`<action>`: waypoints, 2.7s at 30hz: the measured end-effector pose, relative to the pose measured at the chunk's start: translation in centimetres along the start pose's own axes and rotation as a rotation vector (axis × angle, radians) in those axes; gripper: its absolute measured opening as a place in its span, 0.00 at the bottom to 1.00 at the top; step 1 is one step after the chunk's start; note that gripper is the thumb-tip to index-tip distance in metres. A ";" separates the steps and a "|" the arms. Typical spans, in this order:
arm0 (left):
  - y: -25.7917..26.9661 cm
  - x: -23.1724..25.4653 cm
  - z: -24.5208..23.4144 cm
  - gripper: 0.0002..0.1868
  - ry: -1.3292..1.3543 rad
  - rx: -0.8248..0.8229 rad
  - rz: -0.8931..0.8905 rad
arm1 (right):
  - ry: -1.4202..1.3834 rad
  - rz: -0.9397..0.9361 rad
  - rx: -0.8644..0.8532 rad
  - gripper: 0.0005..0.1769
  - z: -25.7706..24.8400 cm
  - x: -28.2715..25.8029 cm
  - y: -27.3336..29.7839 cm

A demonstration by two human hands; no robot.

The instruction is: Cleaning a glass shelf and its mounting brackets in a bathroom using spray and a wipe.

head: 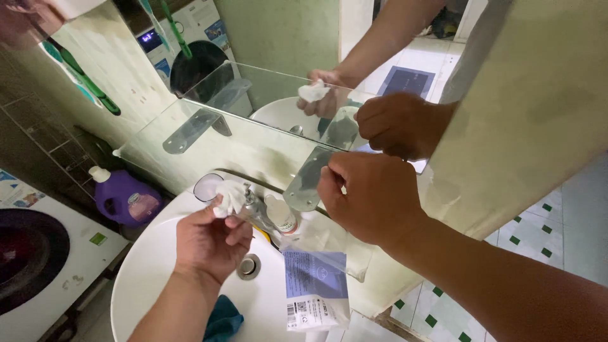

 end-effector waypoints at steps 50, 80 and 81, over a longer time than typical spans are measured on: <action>-9.5 5.4 -4.4 0.10 0.168 0.062 0.121 | -0.024 0.013 -0.016 0.14 -0.1 0.5 -0.3; -7.7 9.5 -6.8 0.07 -0.209 0.467 0.159 | -0.017 0.053 -0.032 0.14 -0.2 0.1 -0.3; -7.0 8.2 -5.6 0.11 -0.231 0.424 0.122 | -0.015 0.043 -0.029 0.14 -0.2 0.1 -0.4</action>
Point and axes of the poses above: each hand's wrist, its own y-axis away from the middle knuckle, its own z-axis out of the palm, x = y × z, the point moved 1 cm from there along -y, towards the middle knuckle, and after that the axes turned 13 degrees about -y, right-handed, at the moved point
